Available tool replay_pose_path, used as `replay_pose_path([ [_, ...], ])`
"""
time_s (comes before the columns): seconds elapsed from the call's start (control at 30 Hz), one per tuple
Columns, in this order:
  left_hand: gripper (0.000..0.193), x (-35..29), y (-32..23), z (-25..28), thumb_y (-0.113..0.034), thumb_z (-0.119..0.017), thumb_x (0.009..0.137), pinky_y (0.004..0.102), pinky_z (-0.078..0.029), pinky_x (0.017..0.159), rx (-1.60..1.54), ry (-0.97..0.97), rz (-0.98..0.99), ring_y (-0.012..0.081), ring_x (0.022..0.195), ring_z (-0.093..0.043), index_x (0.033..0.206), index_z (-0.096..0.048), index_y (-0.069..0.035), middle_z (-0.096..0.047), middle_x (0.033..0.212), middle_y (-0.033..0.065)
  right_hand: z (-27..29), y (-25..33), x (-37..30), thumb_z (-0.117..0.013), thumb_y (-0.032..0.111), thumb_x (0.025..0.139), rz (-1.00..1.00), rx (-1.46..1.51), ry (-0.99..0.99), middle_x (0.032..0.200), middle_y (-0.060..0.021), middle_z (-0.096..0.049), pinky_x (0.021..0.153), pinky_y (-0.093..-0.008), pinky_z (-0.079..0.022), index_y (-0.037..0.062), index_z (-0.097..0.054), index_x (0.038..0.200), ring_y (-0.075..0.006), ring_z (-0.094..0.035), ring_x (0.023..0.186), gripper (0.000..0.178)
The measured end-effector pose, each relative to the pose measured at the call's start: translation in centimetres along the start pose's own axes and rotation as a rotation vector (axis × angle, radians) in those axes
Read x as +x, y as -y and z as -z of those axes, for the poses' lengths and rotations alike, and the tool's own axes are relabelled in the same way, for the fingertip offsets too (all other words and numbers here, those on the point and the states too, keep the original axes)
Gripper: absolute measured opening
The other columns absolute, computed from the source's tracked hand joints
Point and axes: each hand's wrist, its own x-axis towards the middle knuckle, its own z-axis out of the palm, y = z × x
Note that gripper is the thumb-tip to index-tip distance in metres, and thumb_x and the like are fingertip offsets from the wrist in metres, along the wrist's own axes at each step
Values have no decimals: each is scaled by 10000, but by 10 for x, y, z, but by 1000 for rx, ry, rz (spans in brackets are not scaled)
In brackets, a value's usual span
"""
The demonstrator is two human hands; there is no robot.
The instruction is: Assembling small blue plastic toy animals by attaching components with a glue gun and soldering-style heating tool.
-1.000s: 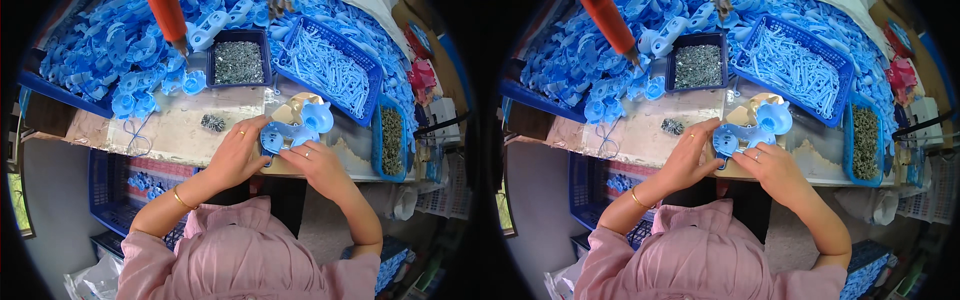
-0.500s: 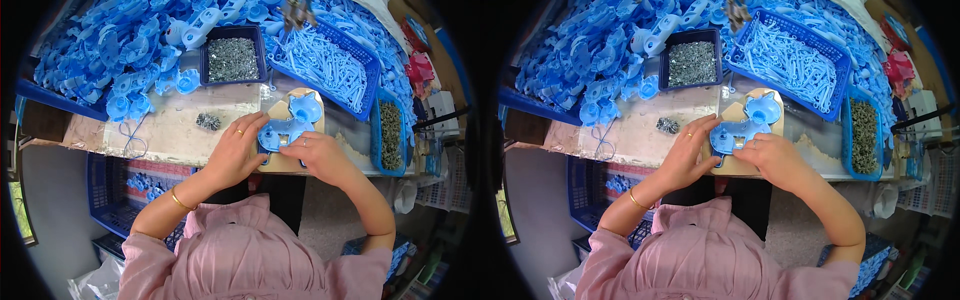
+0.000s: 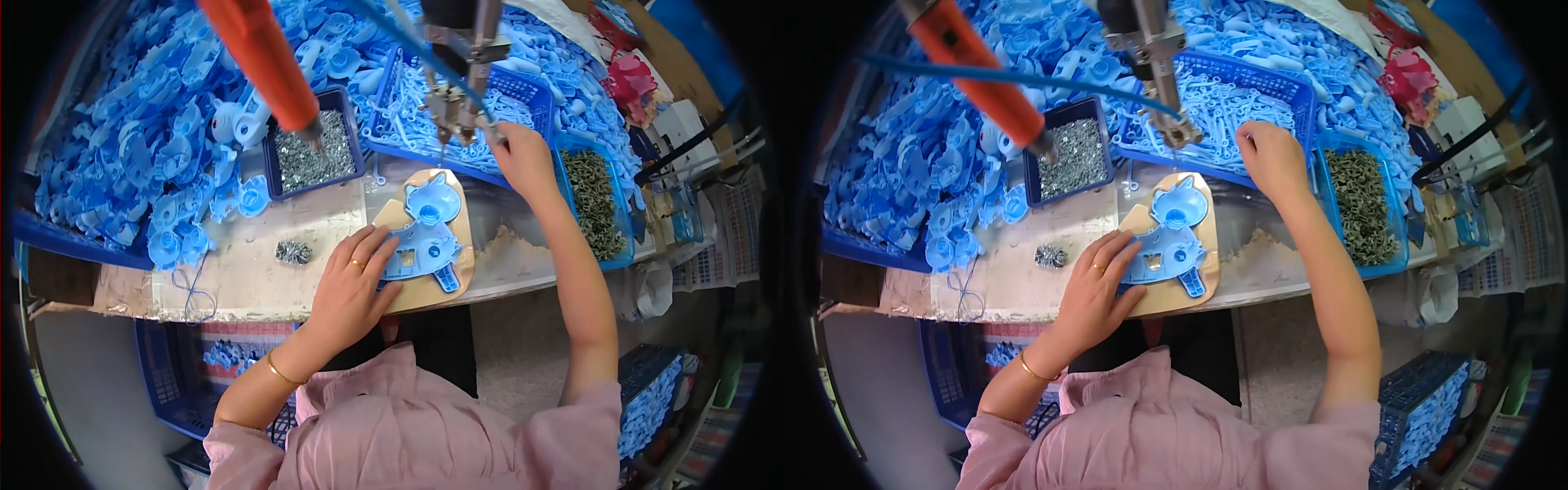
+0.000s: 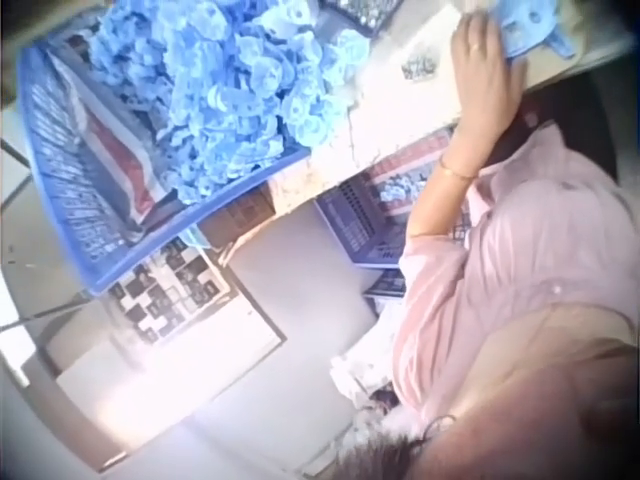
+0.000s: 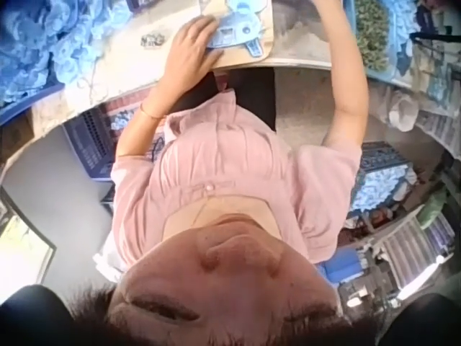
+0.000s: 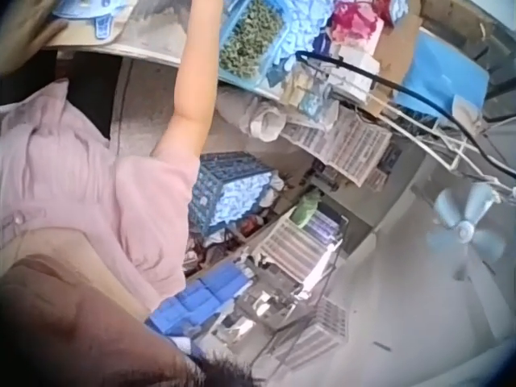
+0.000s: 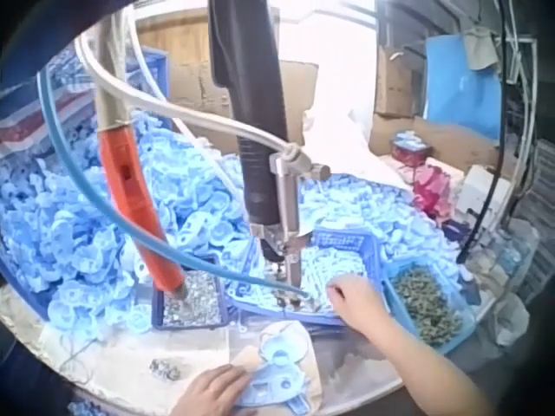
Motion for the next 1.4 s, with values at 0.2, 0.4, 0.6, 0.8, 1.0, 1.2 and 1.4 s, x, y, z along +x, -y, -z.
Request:
replay_pose_path([
  [0.2,541,-2,1,-1,-212,-707,856,459,-359,1121,43,-5,11,352,1346,-429,1329,-531,-17,-487,1422,160,-41,-13,33,-733,268,824,-150,-230,41,822,-151,-722,709,-447,-544,72,-720,899,-343,-696,792,210],
  [0.4,500,-1,3,-2,-225,-698,868,460,-369,1111,47,-10,8,360,1335,-432,1297,-551,-15,-487,1414,163,-42,-23,41,-729,318,743,-278,-38,108,812,-165,-727,690,-462,-564,72,-746,820,-361,-708,775,258],
  [0.6,480,-1,3,-1,-228,-708,861,463,-374,1107,46,-24,-4,369,1328,-436,1266,-572,-9,-497,1398,165,-37,-21,40,-715,349,742,-295,3,-36,799,-140,-727,692,-441,-550,82,-733,804,-347,-702,754,275],
  [0.8,537,9,-1,8,-220,-720,853,471,-376,1105,49,10,-34,379,1320,-444,1311,-539,-7,-499,1405,171,5,-23,28,-681,178,868,-292,345,44,805,-76,-712,688,-328,-528,19,-662,910,-189,-690,761,166],
  [1.0,667,37,-15,21,-156,-729,858,459,-427,1019,20,-212,-83,398,1219,-529,1439,-444,5,-572,1339,192,46,62,-50,-682,130,929,234,730,529,963,-57,-712,765,-264,-514,12,-677,1039,-123,-666,900,161],
  [1.2,366,38,-27,5,-80,-656,914,414,-505,677,-151,40,-92,320,760,-648,1270,-580,-46,-654,823,144,60,40,-89,-674,95,935,-119,1033,513,971,-47,-716,783,-284,-532,38,-695,1071,-141,-682,889,149],
  [1.4,209,34,-29,14,-41,-562,962,385,-511,686,-528,88,177,300,773,-674,1160,-620,-9,-671,835,129,96,-152,-98,-658,63,889,-351,-89,-11,952,-132,-709,782,-342,-539,24,-707,1063,-252,-695,858,185],
])
